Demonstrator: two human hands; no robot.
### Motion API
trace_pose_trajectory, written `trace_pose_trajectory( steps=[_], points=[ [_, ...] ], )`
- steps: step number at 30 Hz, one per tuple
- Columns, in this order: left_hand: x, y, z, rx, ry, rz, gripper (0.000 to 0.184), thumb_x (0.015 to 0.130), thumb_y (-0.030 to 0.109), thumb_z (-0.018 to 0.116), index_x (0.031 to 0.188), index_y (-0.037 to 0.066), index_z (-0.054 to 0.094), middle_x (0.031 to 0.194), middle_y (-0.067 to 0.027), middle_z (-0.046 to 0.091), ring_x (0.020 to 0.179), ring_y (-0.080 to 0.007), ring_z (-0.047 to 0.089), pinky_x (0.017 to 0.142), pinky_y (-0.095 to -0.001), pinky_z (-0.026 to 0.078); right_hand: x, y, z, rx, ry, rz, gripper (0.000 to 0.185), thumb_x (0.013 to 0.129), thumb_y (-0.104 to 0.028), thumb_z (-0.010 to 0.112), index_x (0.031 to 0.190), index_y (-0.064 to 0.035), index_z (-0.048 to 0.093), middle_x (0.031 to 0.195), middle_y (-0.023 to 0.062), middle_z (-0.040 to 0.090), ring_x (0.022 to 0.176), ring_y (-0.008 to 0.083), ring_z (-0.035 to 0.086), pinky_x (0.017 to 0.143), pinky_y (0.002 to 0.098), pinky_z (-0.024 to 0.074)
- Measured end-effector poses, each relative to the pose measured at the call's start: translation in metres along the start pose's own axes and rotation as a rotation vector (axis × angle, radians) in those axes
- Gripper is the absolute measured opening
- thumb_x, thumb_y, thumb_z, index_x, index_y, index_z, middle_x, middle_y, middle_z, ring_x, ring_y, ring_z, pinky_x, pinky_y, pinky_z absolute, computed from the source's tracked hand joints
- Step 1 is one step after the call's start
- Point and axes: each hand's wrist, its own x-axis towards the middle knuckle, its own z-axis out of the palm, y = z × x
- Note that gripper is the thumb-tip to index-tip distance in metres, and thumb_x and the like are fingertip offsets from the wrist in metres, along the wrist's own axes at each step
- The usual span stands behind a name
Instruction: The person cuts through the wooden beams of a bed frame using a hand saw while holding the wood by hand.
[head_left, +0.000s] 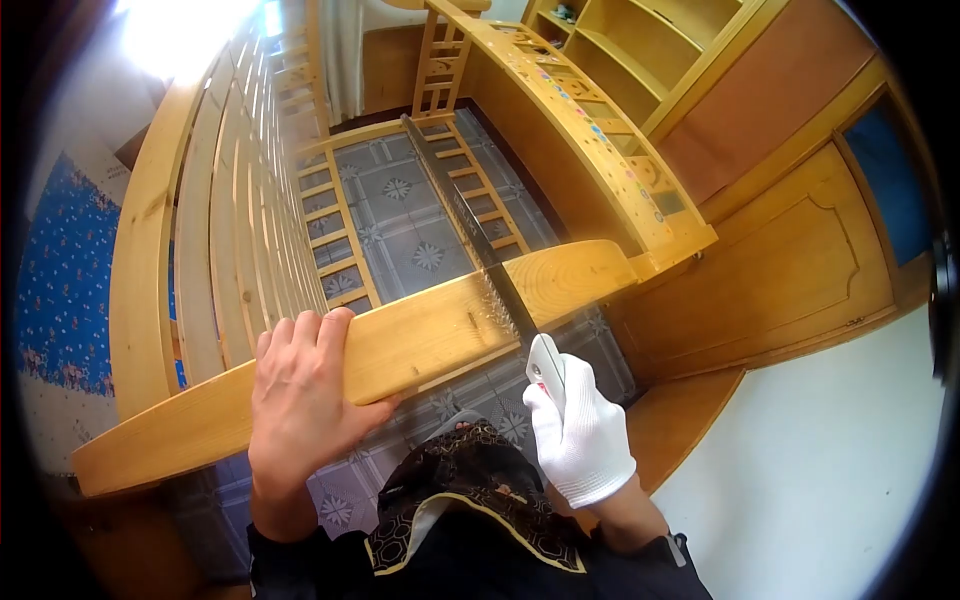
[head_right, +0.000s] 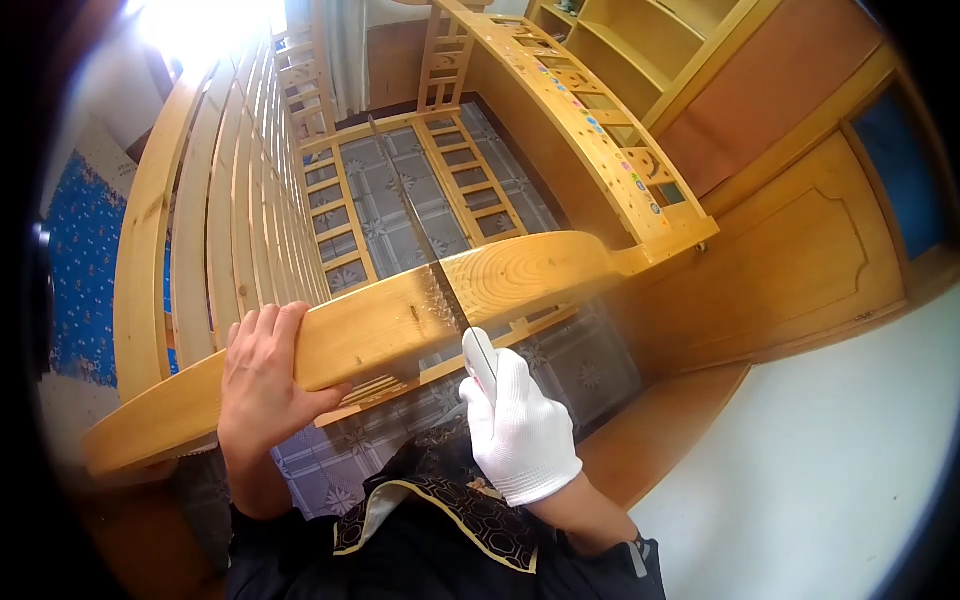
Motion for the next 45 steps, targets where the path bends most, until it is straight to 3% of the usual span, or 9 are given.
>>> trace_pose_trajectory(
  steps=[4,10,12,15,22,29,32,40,45],
  points=[
    [0.001,-0.002,0.000,-0.005,0.008,0.004,0.074,0.055,0.033,0.085,0.117,0.004,0.055,0.100,-0.0124,0.056,0.096,-0.0311,0.053,0.088,-0.0412,0.040,-0.027,0.005,-0.006,-0.028,0.054,0.000,0.039,0.091,-0.017,0.067,0.121,0.0032,0.053,0.084,0.0204,0.069,0.069,0.0357,0.069,0.058,0.0395,0.0567],
    [0.000,-0.001,0.001,0.006,0.021,0.023,0.074,0.056,0.033,0.085,0.117,0.004,0.055,0.099,-0.0127,0.057,0.095,-0.0313,0.054,0.089,-0.0414,0.041,-0.002,-0.002,-0.005,-0.003,-0.029,-0.004,0.036,0.093,-0.014,0.062,0.124,0.0005,0.050,0.088,0.0231,0.068,0.077,0.0406,0.069,0.065,0.0428,0.0568],
    [0.000,-0.001,0.000,0.001,0.008,0.013,0.074,0.056,0.033,0.085,0.117,0.004,0.055,0.099,-0.0127,0.057,0.095,-0.0315,0.054,0.088,-0.0416,0.041,-0.010,0.004,0.000,-0.040,0.013,-0.017,0.040,0.093,-0.017,0.064,0.128,-0.0014,0.054,0.098,0.0146,0.067,0.071,0.0331,0.069,0.058,0.0378,0.0561],
    [0.002,-0.002,-0.001,-0.002,-0.001,0.001,0.074,0.056,0.033,0.085,0.117,0.003,0.055,0.100,-0.0128,0.056,0.096,-0.0318,0.054,0.089,-0.0418,0.041,-0.034,0.003,-0.012,-0.012,0.020,0.041,0.039,0.091,-0.018,0.067,0.121,0.0023,0.054,0.087,0.0207,0.069,0.068,0.0350,0.070,0.056,0.0393,0.0569],
    [0.000,-0.002,0.001,0.006,0.024,0.028,0.074,0.056,0.033,0.084,0.117,0.004,0.055,0.100,-0.0130,0.056,0.095,-0.0321,0.054,0.088,-0.0417,0.041,-0.010,0.004,-0.001,-0.022,-0.009,-0.031,0.038,0.093,-0.015,0.063,0.127,-0.0024,0.055,0.098,0.0132,0.064,0.067,0.0336,0.066,0.055,0.0388,0.0542],
    [-0.001,0.001,0.000,-0.018,0.010,0.005,0.067,0.059,0.035,0.086,0.111,0.004,0.056,0.095,-0.0115,0.056,0.092,-0.0290,0.054,0.085,-0.0400,0.040,-0.045,0.000,-0.015,-0.030,0.043,0.073,0.036,0.091,-0.014,0.066,0.121,0.0002,0.055,0.085,0.0159,0.069,0.070,0.0319,0.070,0.057,0.0383,0.0566],
    [0.000,0.000,0.001,0.002,-0.001,0.011,0.076,0.056,0.032,0.086,0.118,0.003,0.054,0.101,-0.0134,0.056,0.097,-0.0329,0.053,0.088,-0.0423,0.041,-0.025,-0.005,-0.012,-0.010,0.002,0.079,0.035,0.091,-0.014,0.065,0.121,0.0003,0.055,0.084,0.0156,0.069,0.067,0.0338,0.069,0.056,0.0394,0.0563],
    [0.000,-0.001,0.000,-0.006,-0.010,-0.008,0.077,0.056,0.032,0.085,0.119,0.002,0.054,0.102,-0.0130,0.056,0.099,-0.0326,0.053,0.089,-0.0423,0.041,-0.047,0.000,-0.016,-0.041,0.010,0.091,0.039,0.090,-0.017,0.067,0.123,0.0011,0.055,0.093,0.0183,0.069,0.066,0.0328,0.070,0.056,0.0376,0.0566],
    [-0.001,0.001,0.001,0.008,0.015,0.007,0.075,0.056,0.032,0.085,0.118,0.003,0.055,0.101,-0.0133,0.056,0.098,-0.0326,0.054,0.089,-0.0423,0.041,-0.016,-0.002,-0.007,-0.017,-0.040,0.070,0.035,0.093,-0.015,0.063,0.123,-0.0002,0.056,0.086,0.0127,0.065,0.062,0.0330,0.066,0.054,0.0393,0.0547]
  ],
)
